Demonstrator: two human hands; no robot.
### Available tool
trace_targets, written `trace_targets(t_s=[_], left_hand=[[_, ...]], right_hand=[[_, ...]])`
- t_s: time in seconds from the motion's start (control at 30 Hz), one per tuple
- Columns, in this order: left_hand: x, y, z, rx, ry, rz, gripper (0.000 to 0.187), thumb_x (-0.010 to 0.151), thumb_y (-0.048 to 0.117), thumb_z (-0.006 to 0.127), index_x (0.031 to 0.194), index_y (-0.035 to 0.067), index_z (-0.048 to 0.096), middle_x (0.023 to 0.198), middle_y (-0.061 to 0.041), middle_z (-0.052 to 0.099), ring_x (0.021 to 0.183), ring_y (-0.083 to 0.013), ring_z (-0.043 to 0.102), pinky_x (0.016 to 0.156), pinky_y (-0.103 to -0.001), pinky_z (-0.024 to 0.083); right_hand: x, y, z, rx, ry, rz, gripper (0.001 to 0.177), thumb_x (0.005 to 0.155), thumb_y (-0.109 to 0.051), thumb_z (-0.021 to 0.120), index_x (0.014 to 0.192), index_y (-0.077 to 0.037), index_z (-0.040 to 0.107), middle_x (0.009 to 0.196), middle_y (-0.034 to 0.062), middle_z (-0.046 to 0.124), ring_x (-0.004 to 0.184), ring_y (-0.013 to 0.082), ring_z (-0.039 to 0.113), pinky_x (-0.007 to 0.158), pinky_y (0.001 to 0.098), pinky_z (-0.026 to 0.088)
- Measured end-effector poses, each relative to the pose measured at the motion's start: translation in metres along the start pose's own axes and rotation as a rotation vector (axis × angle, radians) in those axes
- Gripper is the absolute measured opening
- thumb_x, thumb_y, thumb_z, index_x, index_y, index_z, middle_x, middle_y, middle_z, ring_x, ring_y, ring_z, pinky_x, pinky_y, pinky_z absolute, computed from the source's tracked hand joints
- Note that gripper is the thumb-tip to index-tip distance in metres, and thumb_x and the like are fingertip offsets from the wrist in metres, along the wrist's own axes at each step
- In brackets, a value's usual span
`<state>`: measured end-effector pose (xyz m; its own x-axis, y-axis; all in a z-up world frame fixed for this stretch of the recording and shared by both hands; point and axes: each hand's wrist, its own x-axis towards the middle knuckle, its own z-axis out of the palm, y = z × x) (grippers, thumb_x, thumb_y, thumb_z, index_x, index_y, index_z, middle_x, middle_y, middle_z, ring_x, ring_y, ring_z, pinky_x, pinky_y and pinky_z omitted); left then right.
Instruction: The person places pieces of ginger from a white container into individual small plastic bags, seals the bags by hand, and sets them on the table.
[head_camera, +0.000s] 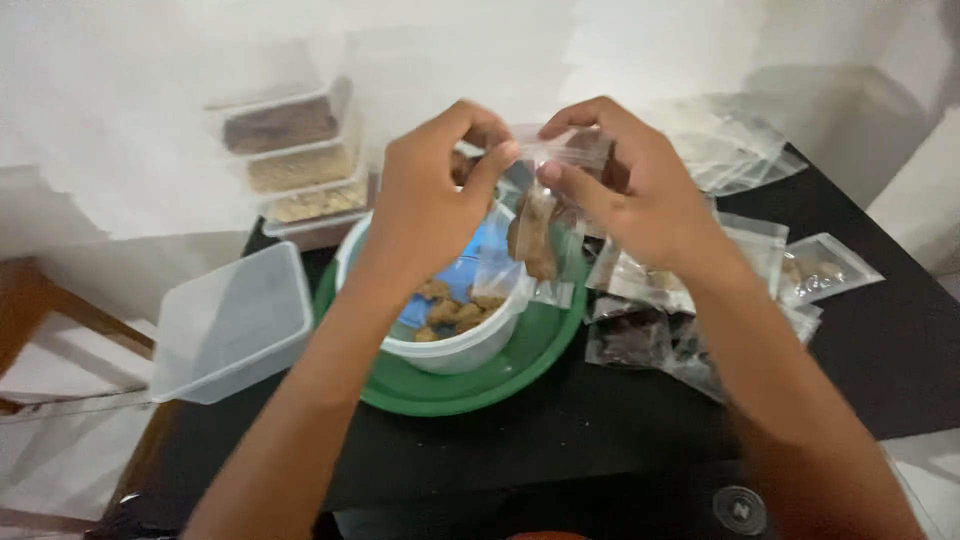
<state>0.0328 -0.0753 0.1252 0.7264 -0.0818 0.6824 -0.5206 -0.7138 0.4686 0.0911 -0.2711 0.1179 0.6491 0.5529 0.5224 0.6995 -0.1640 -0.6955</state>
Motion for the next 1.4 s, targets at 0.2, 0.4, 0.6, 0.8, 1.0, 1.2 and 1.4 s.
trace_targets(t_s=[0.2, 0.4, 0.6, 0.8, 1.0, 1.2, 1.4], left_hand=[[0.059, -0.031, 0.055, 0.104, -0.262, -0.053, 0.033, 0.103, 0.029, 0.064, 0.128, 0.017, 0.046, 0.085, -0.004, 0.069, 0.072, -0.0218, 0.072, 0.062, -0.041, 0.055], [0.106, -0.066, 0.119, -0.03, -0.625, -0.155, 0.097, 0.106, 0.032, 0.072, 0.166, 0.026, -0.004, 0.084, -0.003, 0.064, 0.062, -0.0168, 0.058, 0.059, -0.035, 0.045], [0.156, -0.073, 0.162, -0.152, -0.863, -0.571, 0.1, 0.1, 0.029, 0.063, 0.165, 0.037, -0.013, 0.083, -0.007, 0.045, 0.051, -0.0198, 0.048, 0.047, -0.034, 0.054], [0.165, -0.147, 0.212, -0.07, -1.138, -0.445, 0.082, 0.091, 0.047, 0.059, 0.158, 0.004, 0.038, 0.102, -0.015, 0.076, 0.101, -0.0342, 0.075, 0.091, -0.048, 0.058], [0.192, -0.164, 0.224, 0.065, -1.233, -0.406, 0.046, 0.104, 0.038, 0.047, 0.132, 0.008, 0.068, 0.07, -0.006, 0.074, 0.057, -0.0209, 0.07, 0.067, -0.032, 0.059], [0.209, -0.228, 0.269, 0.386, -0.856, -0.006, 0.045, 0.095, 0.042, 0.061, 0.128, 0.012, 0.067, 0.11, -0.015, 0.068, 0.106, -0.0404, 0.067, 0.082, -0.056, 0.056], [0.24, -0.242, 0.281, 0.403, -0.943, -0.086, 0.086, 0.092, 0.055, 0.067, 0.154, 0.001, 0.041, 0.146, -0.026, 0.047, 0.137, -0.0423, 0.047, 0.103, -0.059, 0.049]], right_hand=[[0.024, 0.054, -0.044, -0.047, 0.041, 0.158, 0.013, 0.108, -0.016, 0.056, 0.118, -0.01, 0.05, 0.091, 0.0083, 0.072, 0.064, 0.0191, 0.074, 0.06, 0.0285, 0.053], [0.064, 0.114, -0.09, -0.14, 0.084, 0.344, 0.018, 0.106, -0.014, 0.059, 0.119, -0.005, 0.053, 0.1, 0.0116, 0.074, 0.066, 0.0239, 0.071, 0.06, 0.0331, 0.063], [0.087, 0.222, -0.098, -0.079, 0.014, 0.579, 0.021, 0.102, -0.011, 0.056, 0.122, -0.009, 0.055, 0.108, 0.0072, 0.066, 0.062, 0.0259, 0.074, 0.05, 0.0325, 0.051], [0.087, 0.275, -0.087, 0.015, -0.134, 0.687, 0.038, 0.09, -0.012, 0.064, 0.126, -0.001, 0.066, 0.107, 0.0269, 0.067, 0.073, 0.0383, 0.074, 0.056, 0.0482, 0.062], [0.116, 0.256, -0.108, -0.571, -0.53, 0.668, 0.033, 0.096, -0.032, 0.061, 0.117, -0.01, 0.074, 0.127, 0.0103, 0.069, 0.104, 0.0464, 0.071, 0.085, 0.0606, 0.058], [0.133, 0.295, -0.127, -0.608, -0.278, 0.649, 0.027, 0.093, -0.031, 0.066, 0.111, -0.012, 0.074, 0.103, 0.009, 0.077, 0.086, 0.0417, 0.076, 0.074, 0.0561, 0.058], [0.134, 0.317, -0.13, -0.622, -0.25, 0.629, 0.023, 0.09, -0.022, 0.07, 0.109, -0.01, 0.076, 0.104, 0.0095, 0.076, 0.079, 0.0324, 0.078, 0.067, 0.0482, 0.061]])
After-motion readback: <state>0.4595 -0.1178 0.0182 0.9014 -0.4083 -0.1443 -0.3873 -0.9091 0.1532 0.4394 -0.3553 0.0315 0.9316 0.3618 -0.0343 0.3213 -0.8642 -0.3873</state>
